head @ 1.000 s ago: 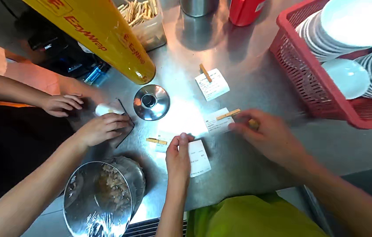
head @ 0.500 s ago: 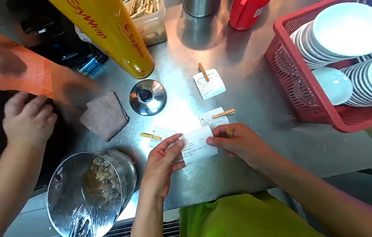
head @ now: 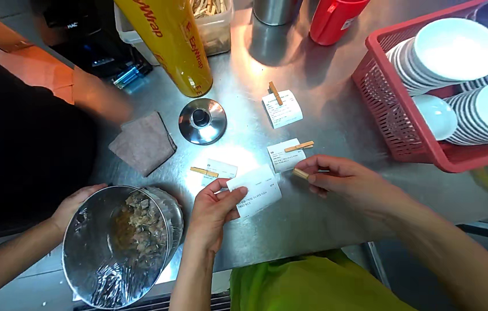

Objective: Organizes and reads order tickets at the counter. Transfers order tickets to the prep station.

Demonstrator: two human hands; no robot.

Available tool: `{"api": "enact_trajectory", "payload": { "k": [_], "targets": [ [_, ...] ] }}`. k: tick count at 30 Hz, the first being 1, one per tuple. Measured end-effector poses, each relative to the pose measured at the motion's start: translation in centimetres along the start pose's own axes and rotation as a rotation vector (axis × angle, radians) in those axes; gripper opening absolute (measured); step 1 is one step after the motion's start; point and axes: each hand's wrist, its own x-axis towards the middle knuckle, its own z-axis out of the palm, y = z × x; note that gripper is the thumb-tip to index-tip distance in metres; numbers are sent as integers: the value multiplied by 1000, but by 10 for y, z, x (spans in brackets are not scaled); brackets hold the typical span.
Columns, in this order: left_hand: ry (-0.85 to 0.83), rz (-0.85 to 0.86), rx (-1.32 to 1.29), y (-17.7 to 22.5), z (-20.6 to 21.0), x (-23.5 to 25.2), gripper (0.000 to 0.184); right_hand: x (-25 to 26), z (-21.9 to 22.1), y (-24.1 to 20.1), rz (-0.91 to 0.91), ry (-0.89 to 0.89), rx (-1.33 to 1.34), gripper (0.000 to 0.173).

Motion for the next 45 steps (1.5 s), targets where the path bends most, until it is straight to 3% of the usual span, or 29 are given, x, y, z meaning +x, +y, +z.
{"api": "enact_trajectory", "payload": {
  "k": [6,12,15,23,34,38,42,45],
  "targets": [
    [0,16,27,5,-3,-1,11,-6,-1,1,-124,119,136,15],
    [-19,62,62,5,-14,-2,12,-14,0,-4,-134,117,158,26],
    [-29,95,84,2,-20,-1,14,-15,2,-5,-147,210,186,26],
    [-97,131,113,-14,-28,-3,16,-19,6,-1,-16,304,327,21],
    [-182,90,162,-20,-9,-4,17,-19,34,-2,111,188,408,16],
    [-186,79,132,-25,-7,0,18,-19,39,5,119,183,457,23],
    [-233,81,204,-42,-6,1,20,-21,29,34,51,-87,273,45],
    [-277,44,318,-56,-3,0,23,-24,27,50,67,-146,103,29]
  ]
}}
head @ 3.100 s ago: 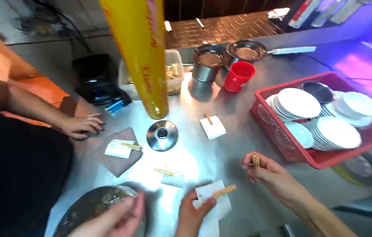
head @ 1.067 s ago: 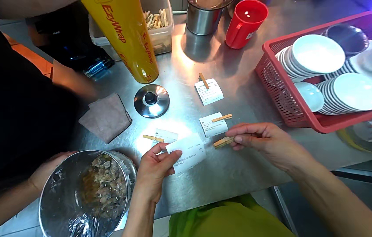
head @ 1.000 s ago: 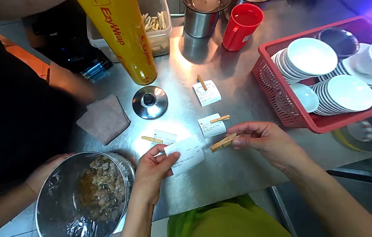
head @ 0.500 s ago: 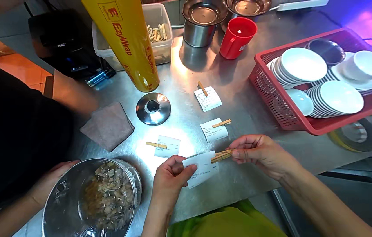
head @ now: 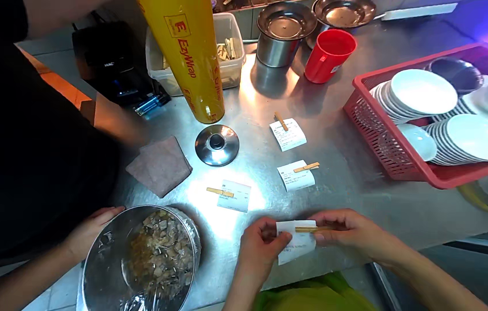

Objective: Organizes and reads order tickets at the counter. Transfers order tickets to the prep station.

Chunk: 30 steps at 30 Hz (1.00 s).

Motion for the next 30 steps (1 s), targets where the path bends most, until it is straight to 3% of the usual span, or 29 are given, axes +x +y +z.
{"api": "enact_trajectory", "payload": {
  "k": [2,5,7,11,14,17,20,21,25,30],
  "targets": [
    [93,57,200,-3,0,-1,25,0,-7,9,39,40,-124,21],
    [506,277,686,5,-8,2,25,0,-26,15,48,104,-354,17],
    [711,333,917,18,-21,14,26,4,-38,15,-6,154,-495,19],
    [759,133,1186,33,-44,44,33,20,-42,11,-322,407,-1052,44],
    [739,-18,1271,36,-47,58,24,34,-30,-13,-447,401,-904,35],
    [687,-43,1174,47,-35,49,18,56,-8,-31,-366,246,-545,32],
    [639,24,996,62,-15,25,16,75,11,-42,-130,155,-147,58],
    [638,77,945,64,-10,19,16,78,14,-47,-77,122,11,59],
    [590,181,615,64,5,12,19,80,19,-63,-22,19,469,26],
    [563,89,-315,67,27,13,15,71,6,-73,-63,24,614,14]
  ]
}}
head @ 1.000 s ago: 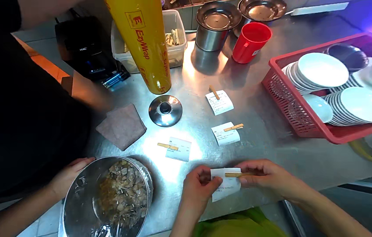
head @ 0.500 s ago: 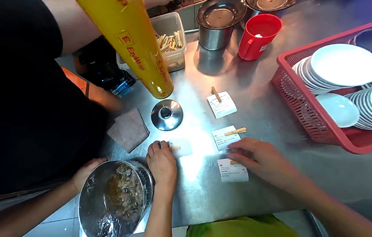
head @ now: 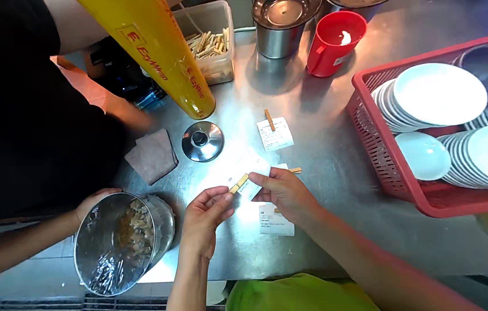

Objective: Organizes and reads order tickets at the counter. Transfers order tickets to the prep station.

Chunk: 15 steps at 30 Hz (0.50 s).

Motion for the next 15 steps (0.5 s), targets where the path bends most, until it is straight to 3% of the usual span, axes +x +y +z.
{"api": "enact_trajectory", "payload": {
  "k": [3,15],
  "targets": [
    [56,-68,-245,-8,10,-3,14,-2,-4,-4,-37,1,5,10],
    [121,-30,-306,-12,28,-10,17,-5,-17,-12,-145,-25,-64,11]
  ]
}}
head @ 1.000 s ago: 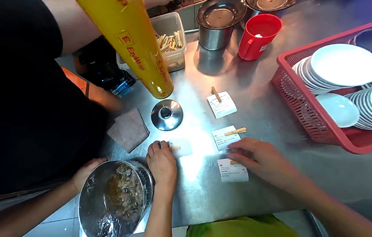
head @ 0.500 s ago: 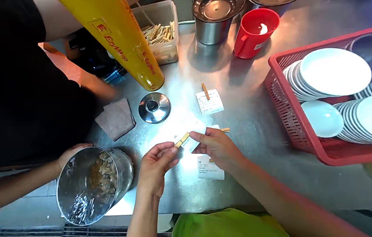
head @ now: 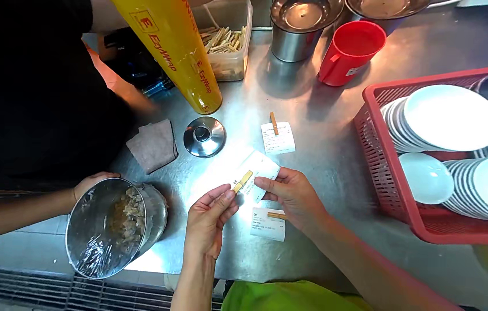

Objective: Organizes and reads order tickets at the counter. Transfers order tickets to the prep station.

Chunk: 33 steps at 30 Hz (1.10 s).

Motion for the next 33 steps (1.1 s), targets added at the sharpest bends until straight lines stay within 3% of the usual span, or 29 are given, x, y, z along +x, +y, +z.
{"api": "enact_trajectory", "payload": {
  "k": [2,5,8,13,17,19,23,26,29,32,33],
  "targets": [
    [26,25,13,-2,0,1,20,0,-7,1,-26,-18,-131,18],
    [51,75,12,-8,-7,4,19,3,-38,7,-276,118,-677,40],
    [83,121,-17,-18,-28,9,25,19,-81,11,-479,309,-1191,29],
    [231,98,-85,-35,-50,12,20,21,-88,-1,-162,63,-1503,31],
    [300,91,53,-48,-57,13,18,22,-94,13,-350,101,-1530,18],
    [314,111,128,-53,-54,18,16,23,-100,13,-437,98,-1378,14],
    [249,174,261,-51,-36,33,14,18,-83,-3,-466,-85,-1059,14],
    [132,106,244,-43,-17,42,21,23,-58,-5,-488,-196,-1171,14],
    [64,-7,229,-38,-8,46,46,34,-44,8,-546,-202,-1292,16],
    [41,45,283,-47,-18,47,30,29,-42,22,-510,-175,-1369,25],
    [82,82,304,-52,-21,48,32,21,-43,24,-459,-150,-1415,33]
  ]
}}
